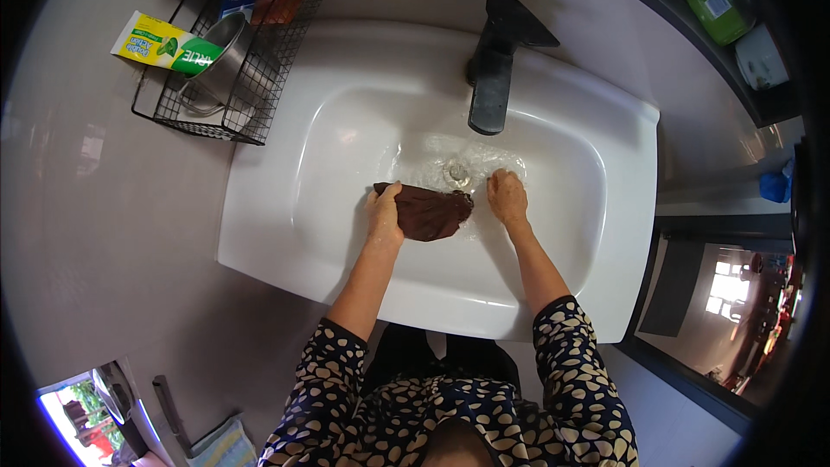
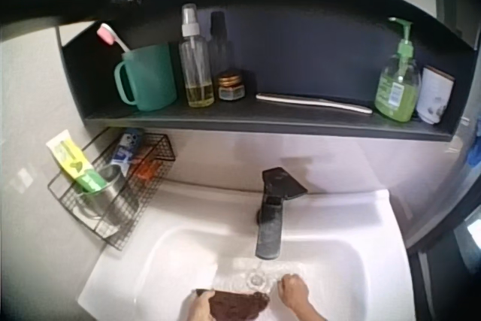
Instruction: The person cleans a bathroom by wiping the toilet cistern and surrounding tiled walls with a brown cloth. They then rinse the cloth in the sink, wring it out, and continue wiping the wall above the toilet.
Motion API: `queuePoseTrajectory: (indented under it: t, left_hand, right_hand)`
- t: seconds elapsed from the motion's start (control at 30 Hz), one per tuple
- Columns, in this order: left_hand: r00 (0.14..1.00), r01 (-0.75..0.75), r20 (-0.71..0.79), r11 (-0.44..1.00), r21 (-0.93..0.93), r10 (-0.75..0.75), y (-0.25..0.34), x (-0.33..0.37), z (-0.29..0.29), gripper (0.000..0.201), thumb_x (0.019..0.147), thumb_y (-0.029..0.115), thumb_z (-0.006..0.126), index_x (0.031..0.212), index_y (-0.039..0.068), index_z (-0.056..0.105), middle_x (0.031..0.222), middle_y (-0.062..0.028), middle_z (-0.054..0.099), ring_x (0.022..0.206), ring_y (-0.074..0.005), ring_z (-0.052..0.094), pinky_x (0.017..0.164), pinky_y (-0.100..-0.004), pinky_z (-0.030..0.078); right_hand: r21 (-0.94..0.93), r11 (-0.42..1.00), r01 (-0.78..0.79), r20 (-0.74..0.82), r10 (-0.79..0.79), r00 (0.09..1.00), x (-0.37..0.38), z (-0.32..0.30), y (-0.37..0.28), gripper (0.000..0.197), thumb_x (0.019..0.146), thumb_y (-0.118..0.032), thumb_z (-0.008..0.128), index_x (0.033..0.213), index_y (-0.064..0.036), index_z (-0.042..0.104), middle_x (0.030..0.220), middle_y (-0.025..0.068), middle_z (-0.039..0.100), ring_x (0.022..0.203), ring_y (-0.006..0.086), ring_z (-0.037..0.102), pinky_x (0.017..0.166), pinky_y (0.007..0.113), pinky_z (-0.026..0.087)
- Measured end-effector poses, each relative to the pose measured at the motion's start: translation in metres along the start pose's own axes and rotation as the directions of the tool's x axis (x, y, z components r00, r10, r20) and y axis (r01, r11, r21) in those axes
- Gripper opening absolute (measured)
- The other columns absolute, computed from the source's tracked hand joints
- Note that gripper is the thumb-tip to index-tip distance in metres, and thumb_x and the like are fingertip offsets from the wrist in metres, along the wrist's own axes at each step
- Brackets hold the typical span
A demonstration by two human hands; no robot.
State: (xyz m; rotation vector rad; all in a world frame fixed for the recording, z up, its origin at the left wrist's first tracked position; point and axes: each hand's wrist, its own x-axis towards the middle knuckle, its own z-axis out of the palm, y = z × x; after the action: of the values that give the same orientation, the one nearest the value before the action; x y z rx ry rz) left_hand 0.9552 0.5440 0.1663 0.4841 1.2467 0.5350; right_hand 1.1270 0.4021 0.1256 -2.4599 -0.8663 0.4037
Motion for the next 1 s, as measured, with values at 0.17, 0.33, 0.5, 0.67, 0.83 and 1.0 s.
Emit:
queuePoseTrajectory:
  t: [0.17, 0.33, 0.5, 0.67, 0.83, 1.0]
  left_hand:
    - [0.992, -0.115, -0.067, 0.990, -0.086, 0.109, 0.003, 0.006, -0.011, 0.020, 0.083, 0.008, 0.060, 0.101, 0.002, 0.054, 0.092, -0.0102, 0.062, 0.082, -0.0220, 0.063, 0.068, -0.0337, 0.055]
    - [0.985, -0.164, -0.078, 0.975, -0.148, 0.154, 0.010, -0.001, -0.013, 0.019, 0.083, 0.009, 0.061, 0.099, 0.003, 0.055, 0.091, -0.0091, 0.062, 0.081, -0.0209, 0.063, 0.067, -0.0325, 0.055]
    - [0.929, -0.365, -0.125, 0.918, -0.152, 0.349, 0.022, -0.018, -0.007, 0.021, 0.082, 0.019, 0.064, 0.091, 0.006, 0.051, 0.088, -0.0037, 0.054, 0.079, -0.0152, 0.053, 0.070, -0.0300, 0.048]
    - [0.872, -0.489, -0.086, 0.858, -0.155, 0.481, 0.022, -0.015, -0.008, 0.022, 0.082, 0.021, 0.065, 0.090, 0.006, 0.050, 0.087, -0.0024, 0.054, 0.078, -0.0130, 0.052, 0.070, -0.0287, 0.047]
    - [0.873, -0.487, -0.073, 0.862, -0.142, 0.481, 0.020, -0.012, -0.008, 0.022, 0.082, 0.021, 0.065, 0.091, 0.006, 0.051, 0.087, -0.0015, 0.054, 0.078, -0.0122, 0.052, 0.071, -0.0282, 0.047]
    - [0.851, -0.526, -0.064, 0.845, -0.101, 0.522, 0.021, -0.014, -0.005, 0.021, 0.082, 0.021, 0.065, 0.091, 0.005, 0.053, 0.085, -0.0009, 0.054, 0.076, -0.0116, 0.051, 0.070, -0.0272, 0.046]
  right_hand:
    - [0.060, 0.950, 0.308, -0.189, -0.292, 0.937, 0.004, 0.030, -0.011, 0.012, 0.075, -0.006, 0.062, 0.087, -0.0077, 0.064, 0.088, 0.0130, 0.057, 0.083, 0.0328, 0.056, 0.070, 0.040, 0.048]
    - [-0.308, 0.784, 0.539, -0.161, -0.601, 0.783, -0.009, 0.041, -0.017, 0.021, 0.066, -0.004, 0.060, 0.087, -0.0018, 0.064, 0.093, 0.0105, 0.056, 0.087, 0.0272, 0.052, 0.074, 0.034, 0.047]
    - [-0.462, 0.640, 0.613, -0.051, -0.710, 0.703, -0.014, 0.038, -0.020, 0.025, 0.063, -0.006, 0.059, 0.086, 0.0037, 0.064, 0.096, 0.0122, 0.054, 0.089, 0.0262, 0.051, 0.076, 0.032, 0.047]
    - [-0.499, 0.639, 0.586, 0.039, -0.659, 0.752, -0.020, 0.036, -0.029, 0.028, 0.065, -0.005, 0.059, 0.090, 0.0068, 0.063, 0.099, 0.0135, 0.052, 0.093, 0.0279, 0.050, 0.083, 0.032, 0.045]
    - [-0.390, 0.731, 0.560, -0.041, -0.621, 0.783, -0.026, 0.037, -0.024, 0.039, 0.068, -0.002, 0.058, 0.104, 0.0111, 0.059, 0.107, 0.0157, 0.052, 0.099, 0.0300, 0.049, 0.088, 0.034, 0.044]
    - [-0.195, 0.820, 0.538, -0.007, -0.550, 0.835, -0.030, 0.030, -0.021, 0.043, 0.068, -0.001, 0.060, 0.110, 0.0060, 0.058, 0.112, 0.0193, 0.054, 0.103, 0.0335, 0.050, 0.090, 0.038, 0.044]
